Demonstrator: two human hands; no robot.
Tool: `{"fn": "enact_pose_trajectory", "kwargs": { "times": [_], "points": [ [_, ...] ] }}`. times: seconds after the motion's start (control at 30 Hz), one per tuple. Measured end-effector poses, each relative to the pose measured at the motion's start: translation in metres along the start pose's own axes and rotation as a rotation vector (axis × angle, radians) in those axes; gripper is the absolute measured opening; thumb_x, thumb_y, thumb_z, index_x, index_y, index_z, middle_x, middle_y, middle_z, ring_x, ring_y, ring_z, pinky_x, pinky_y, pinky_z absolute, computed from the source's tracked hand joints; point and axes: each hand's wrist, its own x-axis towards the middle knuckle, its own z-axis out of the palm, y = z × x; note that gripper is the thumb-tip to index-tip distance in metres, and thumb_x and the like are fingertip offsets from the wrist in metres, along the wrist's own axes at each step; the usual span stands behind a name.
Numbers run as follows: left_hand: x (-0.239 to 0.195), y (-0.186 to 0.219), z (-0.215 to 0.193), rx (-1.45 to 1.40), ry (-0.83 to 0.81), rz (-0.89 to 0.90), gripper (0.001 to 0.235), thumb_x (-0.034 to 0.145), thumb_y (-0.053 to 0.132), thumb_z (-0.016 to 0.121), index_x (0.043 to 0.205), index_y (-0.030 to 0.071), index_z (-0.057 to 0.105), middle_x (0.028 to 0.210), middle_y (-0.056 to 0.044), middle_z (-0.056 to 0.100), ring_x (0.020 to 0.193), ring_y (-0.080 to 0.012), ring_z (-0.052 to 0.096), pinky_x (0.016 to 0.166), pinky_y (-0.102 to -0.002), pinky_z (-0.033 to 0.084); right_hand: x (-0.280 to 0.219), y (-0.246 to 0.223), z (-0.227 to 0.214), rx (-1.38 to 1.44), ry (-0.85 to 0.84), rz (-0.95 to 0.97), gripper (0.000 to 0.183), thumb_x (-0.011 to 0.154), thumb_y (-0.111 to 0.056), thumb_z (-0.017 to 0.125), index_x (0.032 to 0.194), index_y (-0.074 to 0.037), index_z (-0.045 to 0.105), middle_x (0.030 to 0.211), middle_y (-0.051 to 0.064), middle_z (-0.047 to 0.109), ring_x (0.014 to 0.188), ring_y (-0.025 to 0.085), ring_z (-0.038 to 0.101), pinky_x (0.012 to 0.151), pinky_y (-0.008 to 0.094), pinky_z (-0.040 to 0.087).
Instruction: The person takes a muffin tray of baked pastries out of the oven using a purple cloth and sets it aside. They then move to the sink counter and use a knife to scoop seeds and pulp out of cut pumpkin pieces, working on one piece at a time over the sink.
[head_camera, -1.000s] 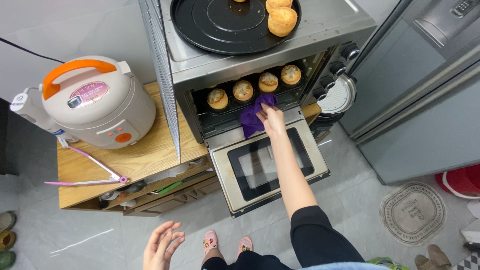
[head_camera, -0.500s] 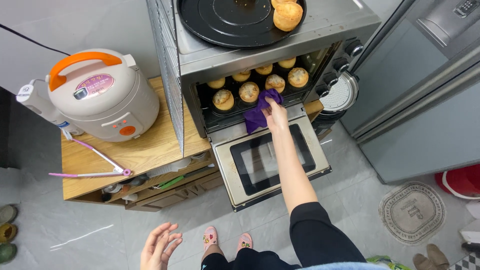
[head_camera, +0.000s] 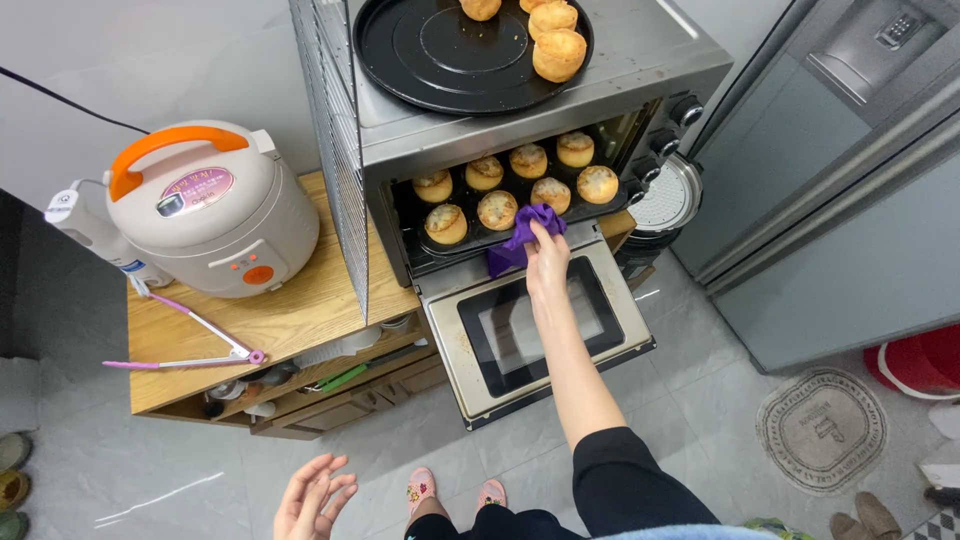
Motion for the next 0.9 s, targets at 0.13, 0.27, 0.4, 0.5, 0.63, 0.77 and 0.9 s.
{"fn": "enact_pose_trajectory", "kwargs": {
  "times": [0.13,0.27,0.4,0.5,0.63,0.77,0.9],
  "points": [
    [-0.004,0.008,0.006,0.026,0.036,-0.033,0.038,0.099,0.008,0.051,0.135,-0.003,0.053,0.131,-0.027,0.063,0.108,-0.0341,0.068,0.094,-0.054,0.058,-0.026,-0.014,-0.001,0.022,0.006,-0.036,0.022,0.091,0.003,0.070,0.112,0.001,0.065,0.110,0.010,0.072,0.099,0.020,0.069,0.086,0.032,0.056],
    [-0.001,0.007,0.006,-0.003,-0.001,-0.029,0.038,0.099,0.009,0.051,0.135,-0.003,0.053,0.131,-0.026,0.063,0.108,-0.0343,0.067,0.094,-0.053,0.057,-0.053,-0.033,-0.008,0.028,0.010,-0.092,0.023,0.091,0.003,0.070,0.113,-0.002,0.065,0.109,0.008,0.071,0.096,0.018,0.068,0.084,0.031,0.054],
    [-0.002,0.011,0.016,-0.014,-0.034,-0.009,0.038,0.099,0.011,0.052,0.135,-0.001,0.055,0.131,-0.023,0.064,0.108,-0.0333,0.067,0.093,-0.052,0.056,-0.070,-0.047,-0.021,0.047,0.003,-0.108,0.022,0.091,0.002,0.069,0.112,-0.001,0.066,0.108,0.008,0.071,0.096,0.017,0.069,0.084,0.031,0.055],
    [-0.010,0.021,0.033,-0.013,-0.039,-0.024,0.037,0.100,0.013,0.052,0.134,-0.001,0.056,0.131,-0.023,0.064,0.107,-0.0318,0.067,0.094,-0.051,0.056,-0.077,-0.051,-0.041,0.030,-0.022,-0.121,0.022,0.093,0.002,0.069,0.114,-0.001,0.065,0.108,0.007,0.071,0.097,0.017,0.068,0.084,0.031,0.055],
    [-0.013,0.031,0.046,-0.002,-0.059,-0.032,0.036,0.101,0.014,0.053,0.134,-0.002,0.056,0.130,-0.022,0.064,0.107,-0.0314,0.067,0.095,-0.050,0.055,-0.098,-0.076,-0.050,0.029,-0.009,-0.135,0.021,0.094,0.003,0.069,0.114,-0.002,0.064,0.107,0.007,0.071,0.097,0.017,0.068,0.084,0.030,0.055],
    [-0.018,0.047,0.058,0.027,-0.080,-0.036,0.037,0.100,0.014,0.053,0.134,-0.001,0.056,0.131,-0.021,0.063,0.108,-0.0306,0.067,0.095,-0.049,0.055,-0.125,-0.110,-0.064,-0.023,0.000,-0.125,0.025,0.093,0.001,0.065,0.118,-0.004,0.065,0.107,0.005,0.071,0.096,0.015,0.068,0.081,0.029,0.054],
    [-0.015,0.069,0.070,0.042,-0.129,-0.030,0.037,0.101,0.014,0.053,0.134,-0.001,0.054,0.132,-0.021,0.063,0.109,-0.0293,0.066,0.096,-0.047,0.055,-0.151,-0.143,-0.089,-0.042,0.024,-0.115,0.021,0.096,0.001,0.064,0.117,0.001,0.066,0.108,0.009,0.072,0.093,0.016,0.069,0.082,0.028,0.056]
  ]
}}
